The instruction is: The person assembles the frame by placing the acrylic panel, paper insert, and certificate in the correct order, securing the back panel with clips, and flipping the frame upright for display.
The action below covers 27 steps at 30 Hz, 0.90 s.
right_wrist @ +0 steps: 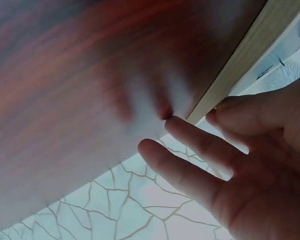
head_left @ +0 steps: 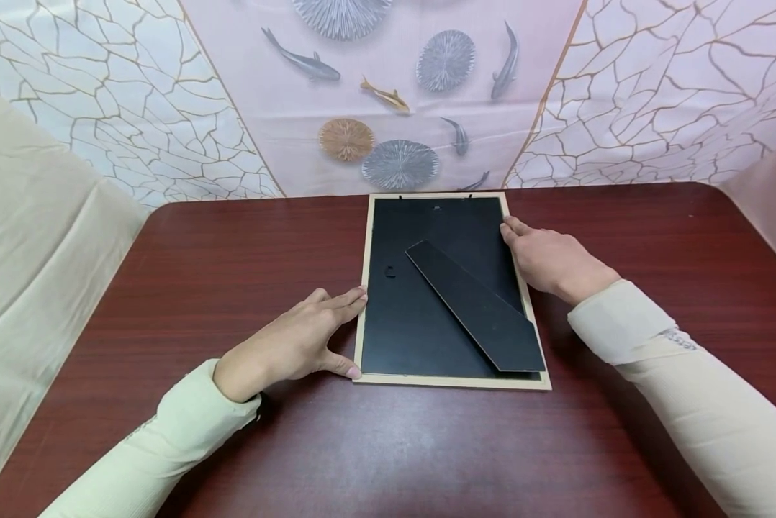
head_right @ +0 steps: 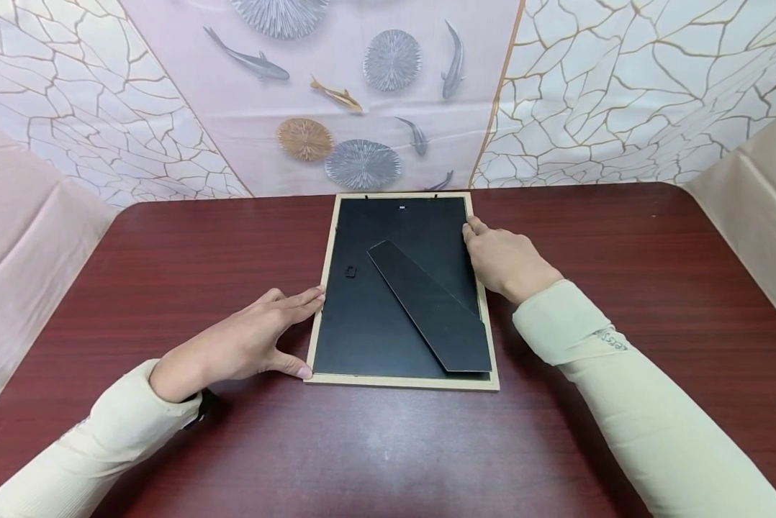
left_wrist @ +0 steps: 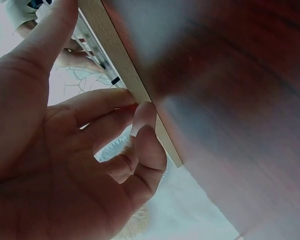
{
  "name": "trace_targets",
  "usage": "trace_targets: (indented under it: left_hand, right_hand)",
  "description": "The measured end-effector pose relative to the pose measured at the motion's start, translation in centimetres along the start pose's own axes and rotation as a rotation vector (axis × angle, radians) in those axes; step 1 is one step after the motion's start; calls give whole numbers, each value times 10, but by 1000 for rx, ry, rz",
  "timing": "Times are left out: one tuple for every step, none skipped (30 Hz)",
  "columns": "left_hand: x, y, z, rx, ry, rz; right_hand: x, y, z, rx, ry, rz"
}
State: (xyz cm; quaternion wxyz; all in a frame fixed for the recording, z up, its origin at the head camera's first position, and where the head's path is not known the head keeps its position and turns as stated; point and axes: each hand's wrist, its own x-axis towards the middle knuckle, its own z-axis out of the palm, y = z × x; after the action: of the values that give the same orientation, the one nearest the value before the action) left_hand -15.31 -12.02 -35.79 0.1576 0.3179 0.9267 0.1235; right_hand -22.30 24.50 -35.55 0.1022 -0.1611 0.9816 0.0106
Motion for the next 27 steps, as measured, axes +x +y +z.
trace_targets:
  left_hand:
    - [0,0,0,2,2,0]
    - [-1,1,0,3,3,0]
    - [-1,1,0,4,4,-1]
    - [-1,1,0,7,6,-1]
    - [-2,1,0,9,7,-1]
    - [-2,1,0,9,9,-3]
    - [-2,1,0,14,12,-2]
    - [-2,1,1,19,15,0]
    - [-2,1,1,25,17,-1]
    - [-1,1,1,34,19,0]
    - [-1,2,0,41,18,-2]
    - [0,2,0,52,19,2]
    - [0,3,0,61,18,3]
    - [0,4,-1,68,15,3]
    - [0,4,-1,73,12,3]
    - [0,5,-2,79,9,2]
    - [0,5,-3,82,7,0]
    - [-1,6,-3,85,6,-2]
    - [-1,6,-4,85,6,-3]
    - [-2,6,-4,85,7,-4]
    - [-2,6,-4,84,9,-4]
    - [-2,5,-4,81,11,-3]
    - [-2,5,-4,75,12,-2]
    - [-2,5,-4,67,11,-2]
    - [-1,5,-4,59,10,-1]
    - [0,5,-4,54,9,1]
    - [1,5,-4,50,7,2]
  right_hand:
    - [1,-1,0,-7,-1,7]
    - [1,-1,0,-20,-1,10]
    - [2,-2,-1,-33,-3,13]
    - [2,-2,-1,-49,-6,13]
    - [2,-2,-1,-63,-10,14]
    - [2,-3,-1,-79,-12,13]
    - [3,-3,-1,-95,-11,12]
    - [3,-3,-1,-113,-12,8]
    - [3,-2,-2,-124,-8,6]
    - [3,-2,-3,-130,-7,6]
    - [3,-1,-3,-127,-10,8]
    - [4,0,-4,-121,-11,8]
    - [4,0,-5,-110,-15,10]
    - [4,1,-7,-93,-21,10]
    - [5,2,-8,-71,-25,8]
    - [6,3,-9,-49,-29,3]
    - [7,4,-9,-27,-28,-4]
    - [8,5,-10,-1,-25,-10]
    - [10,6,-11,27,-21,-16]
    - [11,8,-11,55,-15,-21]
    - [12,10,-12,85,-3,-30]
    - [14,12,-12,120,7,-34]
    - [15,16,-13,158,18,-40]
    - [17,19,-12,195,32,-47]
    - [19,23,-12,228,44,-53]
    - [21,26,-12,257,58,-60]
    - [24,29,-12,287,70,-66]
